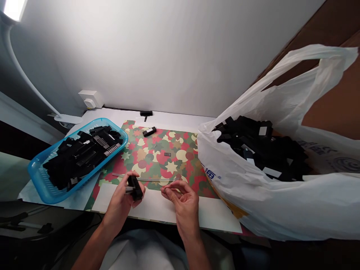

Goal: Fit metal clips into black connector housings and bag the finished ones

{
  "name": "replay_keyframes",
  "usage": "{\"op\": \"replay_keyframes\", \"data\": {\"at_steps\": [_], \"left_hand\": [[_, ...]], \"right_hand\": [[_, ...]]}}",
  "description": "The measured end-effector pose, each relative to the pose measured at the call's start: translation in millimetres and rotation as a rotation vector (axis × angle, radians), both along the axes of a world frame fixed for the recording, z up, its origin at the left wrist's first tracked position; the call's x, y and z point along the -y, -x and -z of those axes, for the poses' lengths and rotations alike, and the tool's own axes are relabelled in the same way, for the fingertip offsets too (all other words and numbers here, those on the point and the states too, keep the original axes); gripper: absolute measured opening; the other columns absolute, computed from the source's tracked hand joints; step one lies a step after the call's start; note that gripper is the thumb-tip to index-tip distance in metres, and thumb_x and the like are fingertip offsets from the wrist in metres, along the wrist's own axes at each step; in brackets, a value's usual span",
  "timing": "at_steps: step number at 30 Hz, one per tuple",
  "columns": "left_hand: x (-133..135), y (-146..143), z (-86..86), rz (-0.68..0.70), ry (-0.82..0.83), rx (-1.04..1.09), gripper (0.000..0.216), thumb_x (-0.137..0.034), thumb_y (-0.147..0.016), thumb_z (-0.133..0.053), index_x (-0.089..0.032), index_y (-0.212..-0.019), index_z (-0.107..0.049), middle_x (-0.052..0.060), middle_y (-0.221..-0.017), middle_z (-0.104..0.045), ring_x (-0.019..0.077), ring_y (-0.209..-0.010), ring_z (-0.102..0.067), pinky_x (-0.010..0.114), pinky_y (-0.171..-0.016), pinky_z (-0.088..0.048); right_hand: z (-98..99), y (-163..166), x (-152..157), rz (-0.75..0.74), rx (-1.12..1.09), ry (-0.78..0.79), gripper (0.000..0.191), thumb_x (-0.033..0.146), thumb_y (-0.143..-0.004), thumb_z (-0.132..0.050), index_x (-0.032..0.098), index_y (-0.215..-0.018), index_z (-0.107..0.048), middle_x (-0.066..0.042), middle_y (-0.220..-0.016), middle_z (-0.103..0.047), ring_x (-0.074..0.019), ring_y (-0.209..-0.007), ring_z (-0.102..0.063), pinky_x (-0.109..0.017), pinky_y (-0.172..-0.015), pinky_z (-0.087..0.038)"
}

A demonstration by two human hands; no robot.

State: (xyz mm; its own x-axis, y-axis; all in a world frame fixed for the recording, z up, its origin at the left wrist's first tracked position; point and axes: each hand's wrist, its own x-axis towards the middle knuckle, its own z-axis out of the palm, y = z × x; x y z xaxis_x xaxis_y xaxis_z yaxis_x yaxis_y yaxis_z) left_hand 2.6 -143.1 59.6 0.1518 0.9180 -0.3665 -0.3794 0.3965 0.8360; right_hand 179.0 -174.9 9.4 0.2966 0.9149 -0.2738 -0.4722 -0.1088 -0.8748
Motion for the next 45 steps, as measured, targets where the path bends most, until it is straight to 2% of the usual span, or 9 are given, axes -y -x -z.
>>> {"op": "replay_keyframes", "data": {"at_steps": [4,8,15,21,30,35,38,41,45], "left_hand": [[2,2,9.0,-0.038,0.023,-0.080,0.043,-0.050,-0.085,-0.069,-0.024,-0.114,-0.049,-0.006,-0.067,-0.059,0.0109,-0.056,-0.039,0.022,-0.054,-0.029],[1,4,14.6,0.028,0.060,-0.199,0.043,-0.044,-0.083,-0.068,-0.025,-0.115,-0.048,-0.006,-0.069,-0.059,0.0132,-0.062,-0.047,0.022,-0.057,-0.032],[1,-1,13.6,0.215,-0.076,-0.419,0.043,-0.032,-0.080,-0.062,-0.017,-0.120,-0.066,-0.005,-0.067,-0.049,0.0138,-0.063,-0.038,0.026,-0.058,-0.031],[10,-8,6.7,0.314,-0.144,-0.618,0.056,-0.016,-0.075,-0.058,-0.018,-0.130,-0.071,-0.006,-0.067,-0.042,0.0150,-0.066,-0.038,0.028,-0.062,-0.032],[16,-16,-1.2,0.379,-0.160,-0.617,0.058,-0.013,-0.073,-0.057,-0.021,-0.128,-0.073,-0.007,-0.066,-0.039,0.0146,-0.065,-0.035,0.029,-0.061,-0.029],[15,-15,0.2,0.388,-0.173,-0.635,0.061,-0.010,-0.071,-0.057,-0.022,-0.129,-0.069,-0.009,-0.063,-0.037,0.0141,-0.063,-0.033,0.029,-0.060,-0.026],[14,-14,-0.5,0.404,-0.184,-0.629,0.064,-0.008,-0.070,-0.059,-0.024,-0.131,-0.064,-0.011,-0.062,-0.036,0.0134,-0.062,-0.033,0.029,-0.059,-0.024],[14,-13,-2.5,0.434,-0.207,-0.592,0.061,-0.007,-0.070,-0.059,-0.024,-0.128,-0.061,-0.011,-0.062,-0.039,0.0130,-0.062,-0.035,0.028,-0.060,-0.024],[14,-13,-3.7,0.413,-0.213,-0.521,0.051,-0.008,-0.074,-0.062,-0.024,-0.123,-0.059,-0.012,-0.061,-0.041,0.0128,-0.062,-0.034,0.027,-0.060,-0.026]], "right_hand": [[-2.3,1,-1,0.040,0.115,-0.080,0.029,0.040,-0.075,-0.097,0.020,-0.081,-0.077,-0.001,-0.078,-0.072,-0.0115,-0.062,-0.066,-0.022,-0.057,-0.061],[-0.3,1,-1,-0.002,0.132,-0.113,0.022,0.040,-0.083,-0.092,0.021,-0.088,-0.082,0.001,-0.074,-0.069,-0.0080,-0.049,-0.059,-0.021,-0.048,-0.056],[-9.1,1,-1,-0.026,0.210,-0.176,0.014,0.037,-0.089,-0.086,0.023,-0.091,-0.086,-0.004,-0.082,-0.076,-0.0217,-0.069,-0.079,-0.031,-0.057,-0.070],[-21.1,3,1,0.040,0.471,-0.255,0.004,0.025,-0.088,-0.086,0.023,-0.090,-0.083,-0.001,-0.078,-0.080,-0.0156,-0.057,-0.074,-0.025,-0.057,-0.066],[-16.7,7,3,0.053,0.668,-0.368,0.011,0.015,-0.091,-0.080,0.025,-0.094,-0.084,-0.001,-0.086,-0.083,-0.0167,-0.075,-0.078,-0.024,-0.071,-0.068],[-19.3,5,1,-0.002,0.647,-0.309,0.008,0.018,-0.091,-0.079,0.025,-0.093,-0.083,-0.002,-0.086,-0.082,-0.0171,-0.074,-0.077,-0.025,-0.073,-0.067],[-21.8,0,-3,-0.142,0.538,-0.237,0.004,0.025,-0.092,-0.079,0.024,-0.093,-0.083,-0.004,-0.086,-0.080,-0.0178,-0.074,-0.075,-0.025,-0.067,-0.066],[-23.7,-6,-5,-0.286,0.358,-0.218,0.012,0.034,-0.094,-0.077,0.024,-0.098,-0.082,-0.005,-0.091,-0.076,-0.0195,-0.078,-0.073,-0.024,-0.061,-0.063],[-24.1,-8,-3,-0.353,0.232,-0.213,0.020,0.042,-0.095,-0.077,0.026,-0.107,-0.083,-0.008,-0.103,-0.074,-0.0213,-0.087,-0.070,-0.025,-0.064,-0.062]]}}
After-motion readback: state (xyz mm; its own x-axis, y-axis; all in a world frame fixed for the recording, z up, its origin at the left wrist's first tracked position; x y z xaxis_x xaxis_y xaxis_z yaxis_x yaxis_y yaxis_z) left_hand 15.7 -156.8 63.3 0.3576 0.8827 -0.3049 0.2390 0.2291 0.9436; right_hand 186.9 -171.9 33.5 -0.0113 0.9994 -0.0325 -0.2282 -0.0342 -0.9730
